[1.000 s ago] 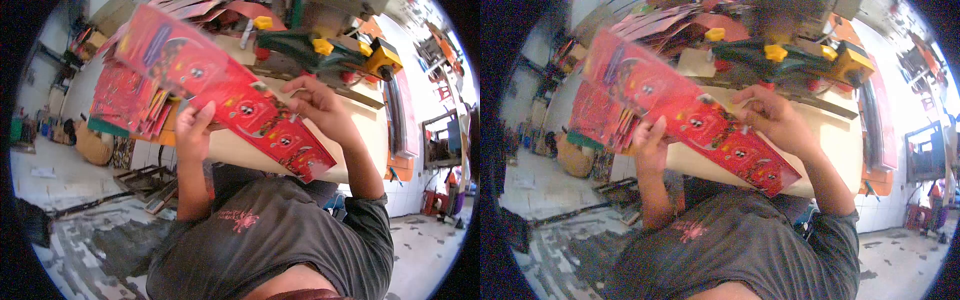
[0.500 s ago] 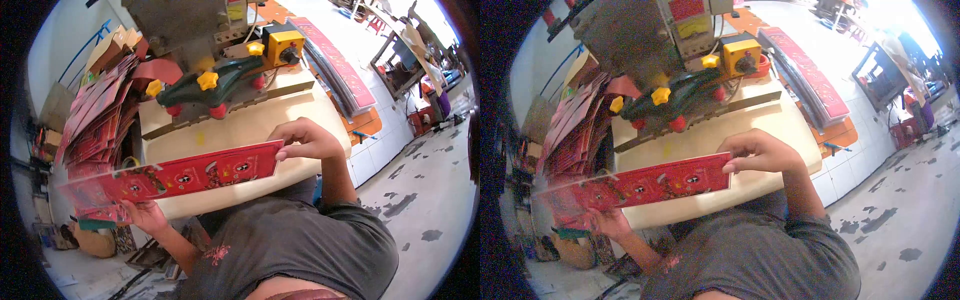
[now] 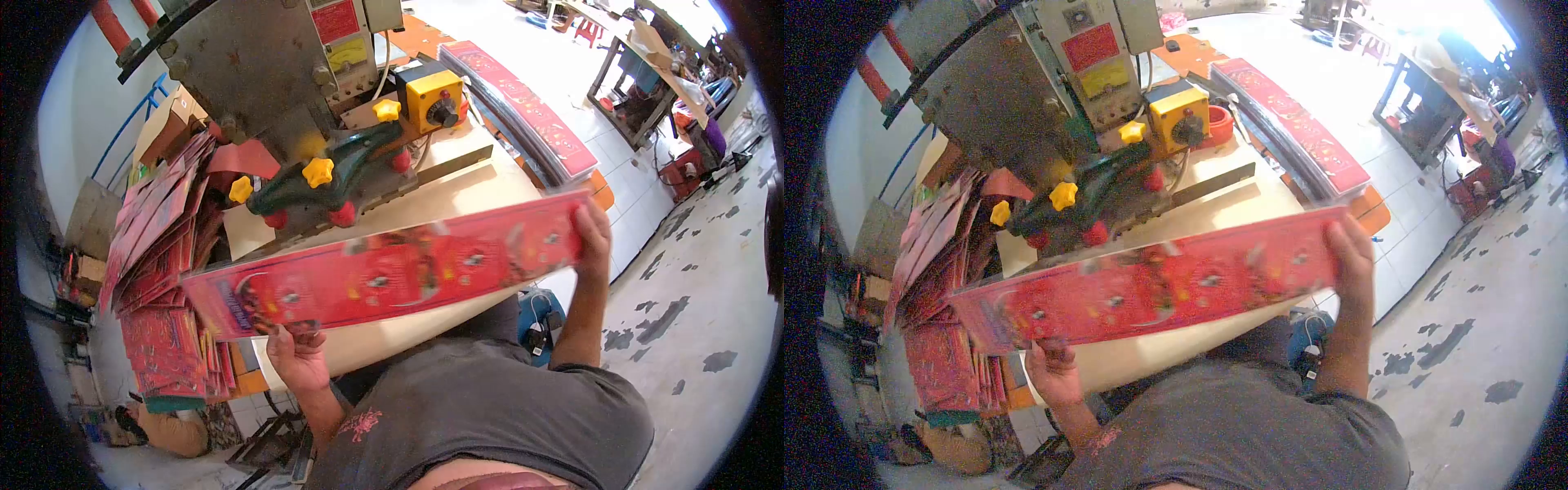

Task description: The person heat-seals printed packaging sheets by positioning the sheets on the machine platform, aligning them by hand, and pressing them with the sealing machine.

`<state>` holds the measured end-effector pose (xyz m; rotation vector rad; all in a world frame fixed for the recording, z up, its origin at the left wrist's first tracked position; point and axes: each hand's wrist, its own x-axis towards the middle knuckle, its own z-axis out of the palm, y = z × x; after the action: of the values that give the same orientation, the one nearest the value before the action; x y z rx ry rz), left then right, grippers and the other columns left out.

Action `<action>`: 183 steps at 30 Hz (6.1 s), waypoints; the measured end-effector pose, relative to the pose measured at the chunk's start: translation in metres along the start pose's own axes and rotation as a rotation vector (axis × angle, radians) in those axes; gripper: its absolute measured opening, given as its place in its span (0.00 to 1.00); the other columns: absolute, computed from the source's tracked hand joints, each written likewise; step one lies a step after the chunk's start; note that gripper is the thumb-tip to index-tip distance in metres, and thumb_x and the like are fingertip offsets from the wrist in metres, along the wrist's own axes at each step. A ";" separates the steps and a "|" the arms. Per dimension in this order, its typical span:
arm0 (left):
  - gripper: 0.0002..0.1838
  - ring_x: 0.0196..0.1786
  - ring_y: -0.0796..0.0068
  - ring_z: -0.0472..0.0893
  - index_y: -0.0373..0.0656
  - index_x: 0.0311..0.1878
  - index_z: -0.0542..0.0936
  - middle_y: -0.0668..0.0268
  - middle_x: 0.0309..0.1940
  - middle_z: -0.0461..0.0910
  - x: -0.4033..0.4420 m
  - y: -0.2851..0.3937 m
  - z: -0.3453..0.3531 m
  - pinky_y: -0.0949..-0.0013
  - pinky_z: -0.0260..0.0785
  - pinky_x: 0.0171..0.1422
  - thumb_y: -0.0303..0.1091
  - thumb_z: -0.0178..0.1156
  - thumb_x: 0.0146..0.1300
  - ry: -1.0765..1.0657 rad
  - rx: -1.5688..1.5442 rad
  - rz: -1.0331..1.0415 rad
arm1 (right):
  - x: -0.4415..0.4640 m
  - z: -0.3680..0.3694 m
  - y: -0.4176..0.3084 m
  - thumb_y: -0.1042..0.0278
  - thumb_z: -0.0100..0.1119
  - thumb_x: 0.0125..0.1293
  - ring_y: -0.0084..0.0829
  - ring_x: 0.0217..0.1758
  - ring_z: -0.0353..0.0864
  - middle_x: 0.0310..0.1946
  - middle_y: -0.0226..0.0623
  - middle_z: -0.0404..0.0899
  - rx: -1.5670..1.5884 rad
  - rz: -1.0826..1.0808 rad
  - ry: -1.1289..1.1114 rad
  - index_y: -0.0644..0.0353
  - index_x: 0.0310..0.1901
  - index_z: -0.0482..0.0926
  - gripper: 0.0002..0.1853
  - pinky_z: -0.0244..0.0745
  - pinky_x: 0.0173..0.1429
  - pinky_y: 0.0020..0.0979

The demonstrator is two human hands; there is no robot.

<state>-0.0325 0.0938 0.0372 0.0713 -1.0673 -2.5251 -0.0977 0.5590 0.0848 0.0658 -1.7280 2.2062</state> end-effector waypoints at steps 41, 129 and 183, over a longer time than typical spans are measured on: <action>0.13 0.34 0.73 0.88 0.30 0.54 0.85 0.55 0.35 0.89 -0.024 -0.026 -0.005 0.72 0.79 0.41 0.29 0.59 0.75 -0.144 0.999 -0.122 | 0.196 -0.076 0.019 0.69 0.59 0.76 0.19 0.37 0.81 0.43 0.29 0.84 0.513 0.034 0.166 0.58 0.53 0.77 0.08 0.74 0.32 0.19; 0.12 0.31 0.74 0.87 0.31 0.53 0.85 0.56 0.32 0.88 -0.020 -0.028 -0.003 0.71 0.80 0.39 0.28 0.58 0.75 -0.151 1.079 -0.097 | 0.172 -0.120 0.050 0.67 0.65 0.73 0.36 0.47 0.87 0.49 0.45 0.84 0.244 0.085 0.378 0.70 0.54 0.78 0.16 0.87 0.54 0.40; 0.20 0.37 0.65 0.86 0.34 0.57 0.78 0.60 0.39 0.86 0.026 0.039 -0.034 0.63 0.78 0.48 0.37 0.69 0.69 -0.125 0.517 0.110 | -0.003 -0.115 0.046 0.63 0.63 0.74 0.35 0.61 0.83 0.59 0.41 0.82 0.248 0.014 -0.075 0.65 0.66 0.72 0.24 0.78 0.66 0.39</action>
<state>-0.0365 0.0358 0.0432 -0.0037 -1.7006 -2.1203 -0.0882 0.6584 0.0113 0.1984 -1.4854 2.4458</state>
